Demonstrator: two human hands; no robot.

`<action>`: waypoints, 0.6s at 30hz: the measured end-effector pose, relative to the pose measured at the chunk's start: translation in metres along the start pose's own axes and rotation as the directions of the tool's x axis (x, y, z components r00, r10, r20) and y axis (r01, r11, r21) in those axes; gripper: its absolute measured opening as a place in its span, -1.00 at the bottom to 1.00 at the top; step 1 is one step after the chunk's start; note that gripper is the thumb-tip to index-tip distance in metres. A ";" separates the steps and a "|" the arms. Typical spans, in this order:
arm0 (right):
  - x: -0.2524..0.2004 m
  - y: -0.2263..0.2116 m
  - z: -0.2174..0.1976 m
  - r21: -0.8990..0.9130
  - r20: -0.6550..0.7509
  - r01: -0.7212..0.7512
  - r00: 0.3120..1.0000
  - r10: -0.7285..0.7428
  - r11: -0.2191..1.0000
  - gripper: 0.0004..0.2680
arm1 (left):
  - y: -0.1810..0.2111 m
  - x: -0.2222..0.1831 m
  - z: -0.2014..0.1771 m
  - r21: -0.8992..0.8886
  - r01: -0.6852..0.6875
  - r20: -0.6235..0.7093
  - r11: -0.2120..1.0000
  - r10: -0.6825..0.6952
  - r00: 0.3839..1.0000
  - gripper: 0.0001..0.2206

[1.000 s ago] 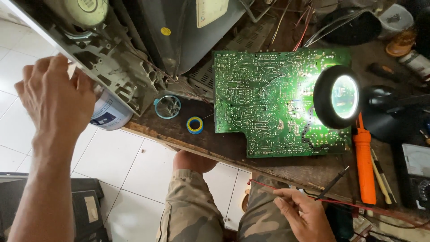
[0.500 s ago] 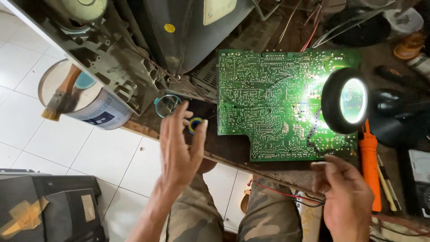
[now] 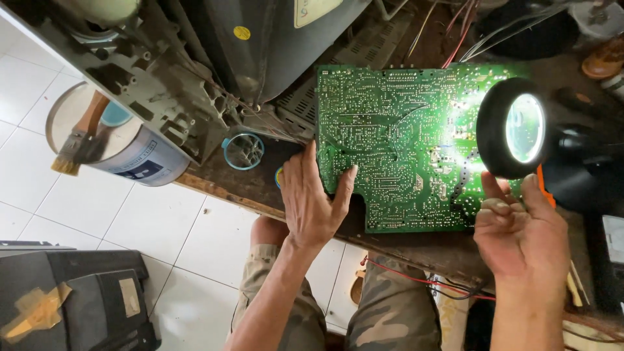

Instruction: Repairing a circuit board by probing with a multimeter and soldering components under a magnifying lamp.

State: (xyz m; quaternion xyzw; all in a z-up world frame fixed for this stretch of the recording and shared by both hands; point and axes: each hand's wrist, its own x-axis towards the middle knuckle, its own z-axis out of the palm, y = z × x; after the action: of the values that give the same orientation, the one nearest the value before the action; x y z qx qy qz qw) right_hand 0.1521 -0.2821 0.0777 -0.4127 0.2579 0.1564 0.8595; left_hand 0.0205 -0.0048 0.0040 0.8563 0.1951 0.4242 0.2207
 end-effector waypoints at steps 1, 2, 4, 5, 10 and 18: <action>-0.007 0.003 0.001 -0.001 -0.003 -0.003 1.000 0.003 1.000 -0.76 | 0.002 0.000 -0.002 0.002 0.002 0.004 1.000 -0.002 1.000 -0.29; -0.014 0.007 0.002 -0.071 0.013 0.036 0.999 -0.036 0.997 -0.87 | 0.003 0.001 -0.005 0.001 -0.011 -0.001 1.000 0.011 1.000 -0.31; -0.021 0.012 0.004 -0.138 0.040 0.076 0.997 -0.071 0.988 -0.91 | 0.004 0.006 -0.006 0.004 -0.025 -0.011 1.000 0.025 1.000 -0.33; -0.027 0.014 0.002 -0.208 0.076 0.096 0.994 -0.082 0.973 -0.94 | 0.005 0.005 -0.007 -0.016 -0.022 -0.006 1.000 0.022 1.000 -0.33; -0.058 0.049 0.001 -0.294 0.264 0.398 0.907 -0.327 0.869 -0.88 | 0.008 0.005 -0.013 -0.116 0.006 0.004 0.993 -0.006 1.000 -0.34; -0.052 0.136 0.003 -0.405 0.871 0.786 0.177 -0.458 -0.468 -0.72 | 0.013 0.010 -0.021 -0.240 0.076 0.045 0.968 -0.068 0.997 -0.39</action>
State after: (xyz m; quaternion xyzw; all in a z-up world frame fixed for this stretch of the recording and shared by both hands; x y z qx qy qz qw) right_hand 0.0452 -0.1992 0.0236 -0.8469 -0.3424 -0.2518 0.3196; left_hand 0.0116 -0.0057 0.0288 0.8230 0.1689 0.4208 0.3420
